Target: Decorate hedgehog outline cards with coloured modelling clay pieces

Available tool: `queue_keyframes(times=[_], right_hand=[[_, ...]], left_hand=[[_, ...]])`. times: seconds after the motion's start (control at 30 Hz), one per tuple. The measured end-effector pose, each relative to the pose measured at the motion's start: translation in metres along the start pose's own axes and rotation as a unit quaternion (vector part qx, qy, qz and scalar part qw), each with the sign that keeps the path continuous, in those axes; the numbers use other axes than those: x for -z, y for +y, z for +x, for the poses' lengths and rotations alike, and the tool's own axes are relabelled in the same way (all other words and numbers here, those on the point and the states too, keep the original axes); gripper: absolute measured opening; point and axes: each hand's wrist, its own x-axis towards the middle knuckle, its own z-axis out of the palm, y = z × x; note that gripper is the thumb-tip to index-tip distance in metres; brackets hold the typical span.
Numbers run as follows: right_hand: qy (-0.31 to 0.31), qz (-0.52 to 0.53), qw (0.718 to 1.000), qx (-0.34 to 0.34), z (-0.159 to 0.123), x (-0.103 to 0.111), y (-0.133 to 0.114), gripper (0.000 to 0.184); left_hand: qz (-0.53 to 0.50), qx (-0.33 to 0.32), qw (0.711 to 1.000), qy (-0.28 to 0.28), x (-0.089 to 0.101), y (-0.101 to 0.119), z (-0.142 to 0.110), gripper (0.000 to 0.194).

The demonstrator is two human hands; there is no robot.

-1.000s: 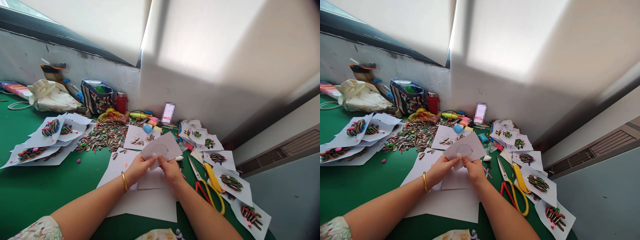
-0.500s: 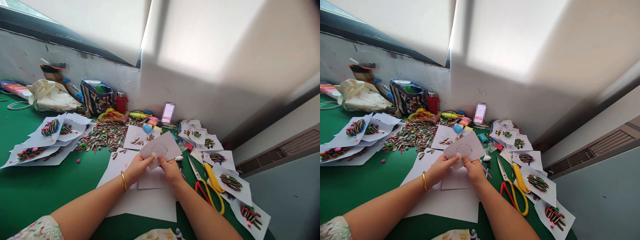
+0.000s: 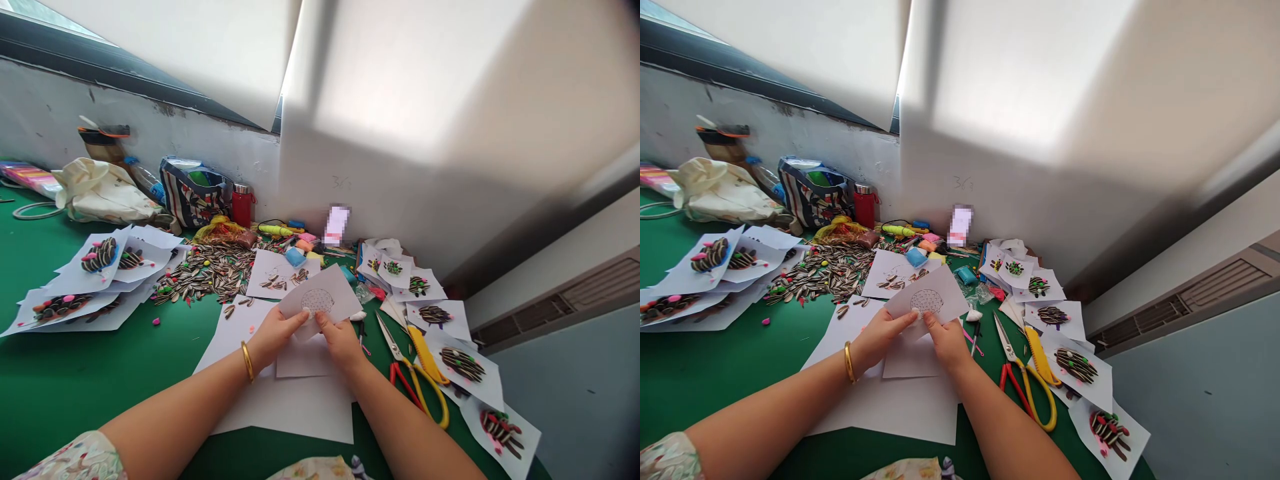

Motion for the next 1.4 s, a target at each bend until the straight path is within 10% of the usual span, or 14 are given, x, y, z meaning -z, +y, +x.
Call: queue_keyframes(times=[1.4], right_hand=[[0.012, 0.089, 0.994, -0.069, 0.003, -0.001, 0.009, 0.053]], left_hand=[[0.054, -0.005, 0.999, 0.0, 0.003, -0.006, 0.001, 0.049]])
